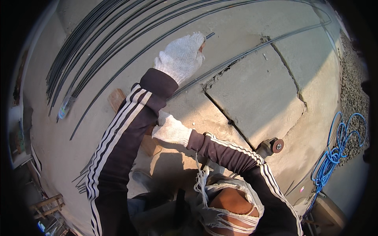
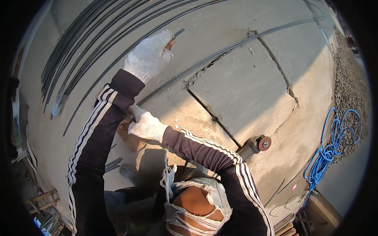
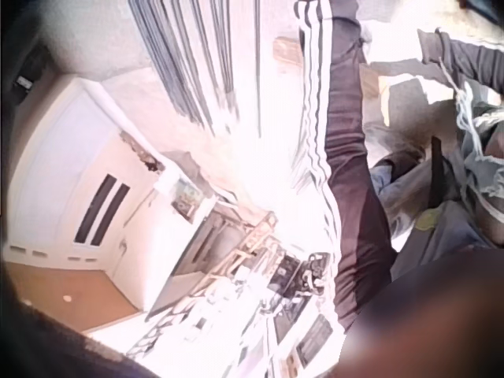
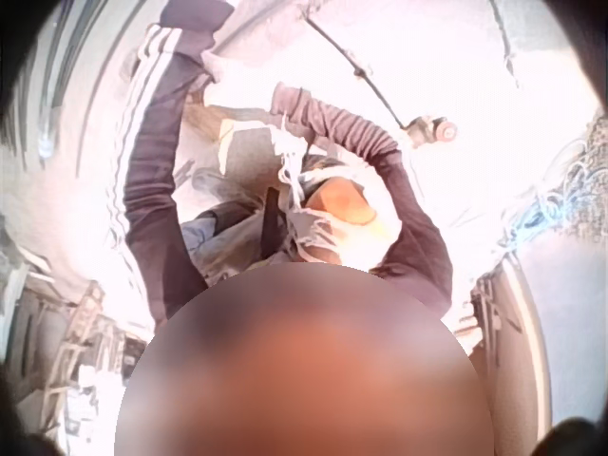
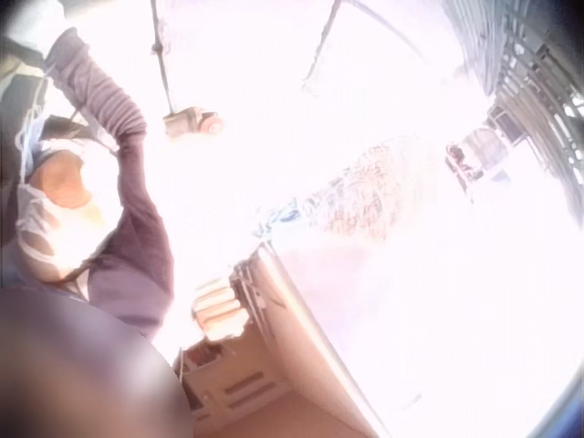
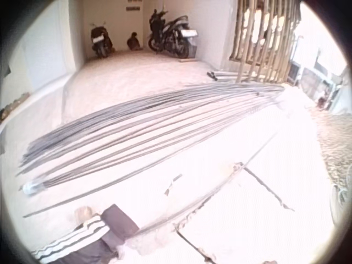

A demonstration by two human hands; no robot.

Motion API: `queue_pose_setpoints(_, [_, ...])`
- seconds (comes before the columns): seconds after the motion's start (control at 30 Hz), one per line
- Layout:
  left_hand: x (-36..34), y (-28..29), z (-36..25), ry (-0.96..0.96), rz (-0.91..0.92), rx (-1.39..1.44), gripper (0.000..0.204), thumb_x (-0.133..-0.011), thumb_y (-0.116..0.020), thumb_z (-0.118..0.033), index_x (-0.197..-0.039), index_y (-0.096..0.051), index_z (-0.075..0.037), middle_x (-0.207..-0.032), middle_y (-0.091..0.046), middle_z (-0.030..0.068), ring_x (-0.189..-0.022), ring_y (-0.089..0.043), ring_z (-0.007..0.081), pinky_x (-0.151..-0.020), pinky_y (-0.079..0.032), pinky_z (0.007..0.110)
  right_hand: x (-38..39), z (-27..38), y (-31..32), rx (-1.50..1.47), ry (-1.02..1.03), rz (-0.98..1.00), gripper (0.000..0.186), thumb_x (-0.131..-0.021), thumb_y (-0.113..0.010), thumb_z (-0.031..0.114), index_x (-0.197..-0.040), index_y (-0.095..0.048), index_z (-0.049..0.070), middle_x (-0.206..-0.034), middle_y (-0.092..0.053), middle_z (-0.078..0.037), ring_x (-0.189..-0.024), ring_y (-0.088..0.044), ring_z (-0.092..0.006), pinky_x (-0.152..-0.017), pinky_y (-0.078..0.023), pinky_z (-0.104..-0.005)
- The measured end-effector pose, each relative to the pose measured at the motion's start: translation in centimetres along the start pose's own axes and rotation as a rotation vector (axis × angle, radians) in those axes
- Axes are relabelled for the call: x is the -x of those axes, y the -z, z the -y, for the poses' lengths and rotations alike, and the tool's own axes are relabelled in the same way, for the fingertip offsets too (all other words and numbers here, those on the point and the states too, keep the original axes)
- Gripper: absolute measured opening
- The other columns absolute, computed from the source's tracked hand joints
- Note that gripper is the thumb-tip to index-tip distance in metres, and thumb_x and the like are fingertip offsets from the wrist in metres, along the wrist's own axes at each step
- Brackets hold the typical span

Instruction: The person aligns several long metal rods on a concrete floor, then uses an angle grinder to cut them into shorter pieces. The cut pieces are gathered and stacked on the floor.

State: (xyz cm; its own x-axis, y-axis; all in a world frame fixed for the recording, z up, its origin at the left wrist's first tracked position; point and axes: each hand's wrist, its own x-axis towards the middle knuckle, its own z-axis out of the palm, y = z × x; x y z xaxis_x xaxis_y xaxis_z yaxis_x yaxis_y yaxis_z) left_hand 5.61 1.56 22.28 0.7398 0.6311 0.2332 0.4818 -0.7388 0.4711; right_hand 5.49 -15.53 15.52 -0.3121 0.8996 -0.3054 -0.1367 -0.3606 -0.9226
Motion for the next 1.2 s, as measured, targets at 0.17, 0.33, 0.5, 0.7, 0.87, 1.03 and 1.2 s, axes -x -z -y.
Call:
queue_pose_setpoints(0.17, [-6.2,-0.4,-9.7,-0.028,0.001,0.056,0.022,-0.101,-0.062,-0.023,-0.106,-0.066,-0.002,-0.084,-0.067,0.0189,-0.078,-0.071,0.0368,-0.071,-0.058,0.046,-0.8,1.8,-0.9,-0.348,0.027,-0.061,0.041,-0.1,-0.07,0.031,-0.125,-0.061,0.0,-0.108,-0.069,-0.02,-0.087,-0.069,-0.0281,-0.079,-0.057,-0.0385])
queue_pose_setpoints(0.33, [-3.8,1.8,-10.6,0.012,0.179,0.131,0.057,-0.106,-0.061,-0.043,-0.143,-0.053,-0.001,-0.12,-0.065,0.0285,-0.104,-0.072,0.0412,-0.086,-0.059,0.048,-0.4,2.3,3.6,-0.458,0.191,-0.31,0.038,-0.105,-0.064,0.034,-0.12,-0.06,-0.001,-0.101,-0.07,-0.018,-0.078,-0.069,-0.0233,-0.073,-0.059,-0.0351])
queue_pose_setpoints(0.5, [8.2,6.6,-4.0,0.211,0.446,0.211,0.069,-0.105,-0.064,-0.045,-0.156,-0.043,-0.003,-0.126,-0.064,0.0275,-0.115,-0.069,0.0437,-0.092,-0.057,0.049,0.9,5.0,14.4,-0.601,0.568,-0.63,0.033,-0.108,-0.065,0.033,-0.107,-0.06,0.001,-0.079,-0.068,-0.011,-0.054,-0.06,-0.0141,-0.056,-0.057,-0.0305])
queue_pose_setpoints(0.7, [18.1,2.9,-0.1,0.351,0.474,0.115,0.04,-0.107,-0.06,-0.028,-0.141,-0.057,-0.007,-0.109,-0.068,0.0198,-0.088,-0.072,0.0413,-0.075,-0.057,0.048,4.3,6.3,26.8,-0.68,0.619,-0.726,0.026,-0.108,-0.064,0.03,-0.113,-0.063,0.004,-0.083,-0.068,-0.007,-0.057,-0.054,-0.0089,-0.058,-0.051,-0.0268])
queue_pose_setpoints(0.87, [16.6,-3.3,-0.7,0.239,0.167,0.17,0.019,-0.104,-0.061,-0.021,-0.109,-0.064,-0.003,-0.089,-0.064,0.0212,-0.083,-0.067,0.0449,-0.071,-0.057,0.049,3.6,4.4,26.0,-0.533,0.531,-1.032,0.031,-0.108,-0.064,0.03,-0.123,-0.062,0.003,-0.088,-0.071,-0.007,-0.059,-0.057,-0.0097,-0.059,-0.052,-0.0265])
queue_pose_setpoints(1.03, [7.8,-9.2,-5.8,0.222,0.126,0.206,0.02,-0.093,-0.069,-0.017,-0.109,-0.063,-0.007,-0.103,-0.066,0.0177,-0.092,-0.07,0.0385,-0.076,-0.058,0.046,1.4,-0.8,20.7,-0.509,0.431,-1.073,0.029,-0.107,-0.066,0.025,-0.125,-0.061,0.003,-0.09,-0.072,-0.008,-0.071,-0.065,-0.0162,-0.064,-0.055,-0.0306])
queue_pose_setpoints(1.2, [7.1,-10.8,-9.0,0.175,0.127,-0.064,0.025,-0.095,-0.064,-0.021,-0.117,-0.064,-0.008,-0.111,-0.068,0.0139,-0.096,-0.072,0.0273,-0.071,-0.059,0.038,1.7,-0.9,29.7,-0.435,0.522,-1.243,0.012,-0.106,-0.056,0.012,-0.116,-0.06,0.006,-0.083,-0.063,-0.004,-0.067,-0.062,-0.0167,-0.059,-0.054,-0.0334])
